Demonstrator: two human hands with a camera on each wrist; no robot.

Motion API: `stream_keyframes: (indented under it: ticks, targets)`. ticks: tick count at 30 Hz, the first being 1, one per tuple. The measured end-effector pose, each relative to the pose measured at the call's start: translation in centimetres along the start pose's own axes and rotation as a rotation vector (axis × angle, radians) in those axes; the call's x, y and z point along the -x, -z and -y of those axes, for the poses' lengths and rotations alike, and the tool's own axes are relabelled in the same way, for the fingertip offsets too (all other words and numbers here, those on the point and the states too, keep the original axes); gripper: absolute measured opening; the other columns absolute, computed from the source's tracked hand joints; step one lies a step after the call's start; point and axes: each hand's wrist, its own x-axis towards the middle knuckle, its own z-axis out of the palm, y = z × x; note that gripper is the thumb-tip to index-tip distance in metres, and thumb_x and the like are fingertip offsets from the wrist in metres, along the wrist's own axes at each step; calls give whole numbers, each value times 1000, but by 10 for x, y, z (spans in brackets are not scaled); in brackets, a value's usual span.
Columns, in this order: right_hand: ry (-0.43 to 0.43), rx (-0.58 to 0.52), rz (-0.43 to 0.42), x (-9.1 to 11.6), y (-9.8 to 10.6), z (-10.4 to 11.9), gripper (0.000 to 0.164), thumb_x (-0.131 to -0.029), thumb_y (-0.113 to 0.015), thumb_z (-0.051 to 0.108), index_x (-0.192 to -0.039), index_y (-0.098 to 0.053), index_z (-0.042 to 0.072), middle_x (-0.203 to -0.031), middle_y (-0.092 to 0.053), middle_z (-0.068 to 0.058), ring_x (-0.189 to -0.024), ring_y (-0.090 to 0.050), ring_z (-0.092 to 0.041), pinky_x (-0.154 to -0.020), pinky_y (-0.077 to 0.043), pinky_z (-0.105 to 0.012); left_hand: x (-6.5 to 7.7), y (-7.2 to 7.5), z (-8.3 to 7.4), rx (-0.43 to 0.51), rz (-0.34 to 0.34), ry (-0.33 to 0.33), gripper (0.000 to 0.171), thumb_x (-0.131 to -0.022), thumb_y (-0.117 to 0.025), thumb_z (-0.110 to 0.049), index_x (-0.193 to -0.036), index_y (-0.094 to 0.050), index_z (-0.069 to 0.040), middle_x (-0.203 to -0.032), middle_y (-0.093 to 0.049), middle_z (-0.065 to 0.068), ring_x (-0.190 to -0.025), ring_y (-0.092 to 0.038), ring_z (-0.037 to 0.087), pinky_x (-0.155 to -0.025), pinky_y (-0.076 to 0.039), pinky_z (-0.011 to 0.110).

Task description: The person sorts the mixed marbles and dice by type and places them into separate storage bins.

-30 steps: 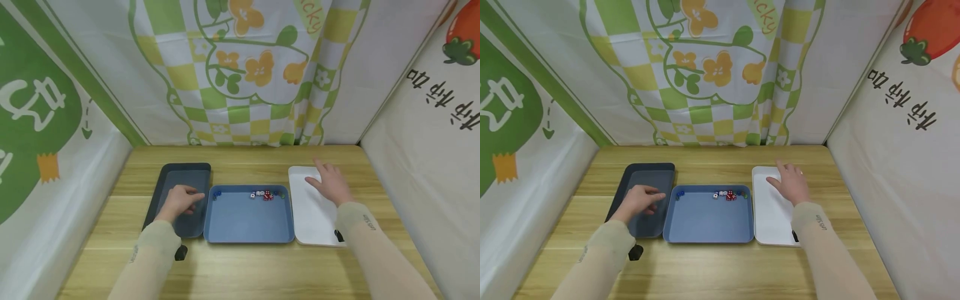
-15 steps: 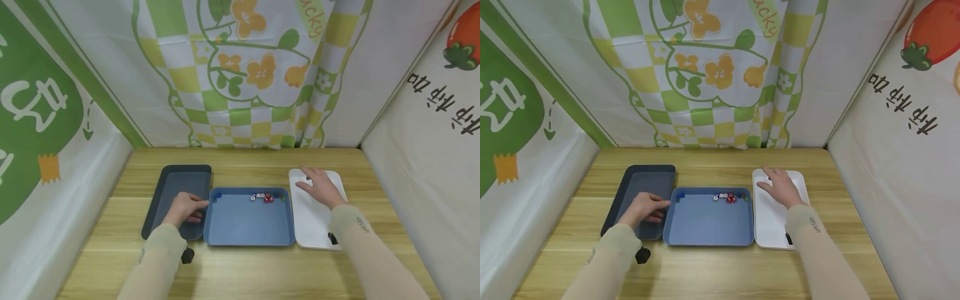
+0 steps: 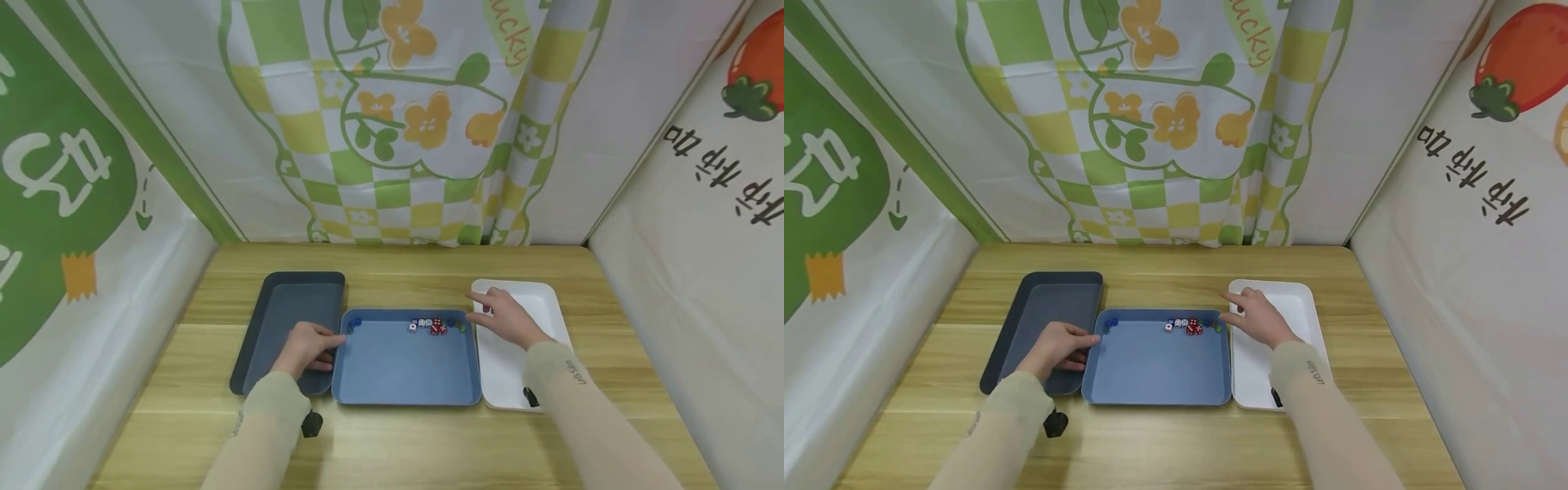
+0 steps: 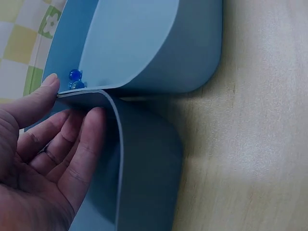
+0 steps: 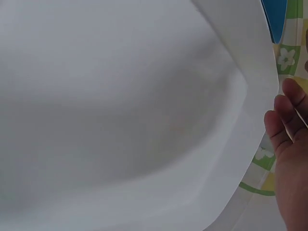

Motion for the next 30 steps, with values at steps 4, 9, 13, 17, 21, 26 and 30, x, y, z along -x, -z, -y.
stream_keyframes:
  ticks: [4,9,13,17,21,26,30]
  targets:
    - [26,-24,22,-1,-7,0,52,-98,-71,36,-142,-62,11,-89,-51,-4,-82,-44,-19,-67,-40,-32,0,0,2,12,6,-9,44,-93,-77,-20,-126,-66,7,-105,-69,19,-73,-70,23,-64,-63,37]
    - [18,-53,62,-2,-13,1,43,-96,-74,30,-134,-69,11,-86,-48,-4,-80,-41,-20,-66,-38,-32,-1,0,4,33,7,3,36,-93,-77,-20,-119,-71,5,-95,-70,16,-69,-68,20,-63,-63,35]
    - [13,-15,83,-2,-17,3,36,-95,-75,26,-127,-73,10,-87,-50,-4,-81,-42,-20,-67,-38,-33,-1,0,4,53,7,18,33,-93,-78,-20,-114,-74,5,-86,-69,13,-66,-68,19,-62,-63,34]
    - [-27,19,95,-5,-21,6,33,-93,-76,24,-124,-75,10,-88,-52,-4,-83,-44,-20,-69,-39,-33,-1,0,4,58,6,27,33,-93,-78,-20,-114,-74,5,-82,-69,12,-64,-68,19,-61,-63,34]
    - [-61,89,93,-8,-26,9,33,-92,-77,27,-121,-77,11,-88,-52,-3,-84,-45,-20,-71,-39,-34,-2,-1,5,53,5,32,33,-93,-77,-21,-114,-75,4,-83,-69,13,-64,-69,19,-61,-63,34]
    - [-56,196,58,-11,-30,14,30,-87,-79,28,-113,-80,13,-89,-56,-4,-85,-49,-22,-75,-45,-40,-3,-2,4,49,5,33,32,-94,-77,-21,-113,-75,4,-84,-69,14,-64,-68,18,-61,-62,34]
    - [-74,230,24,-12,-33,17,25,-86,-80,26,-108,-81,14,-93,-60,-5,-90,-54,-25,-85,-48,-48,-2,-1,3,49,6,41,31,-93,-77,-21,-113,-75,4,-84,-69,14,-64,-68,19,-60,-62,35]
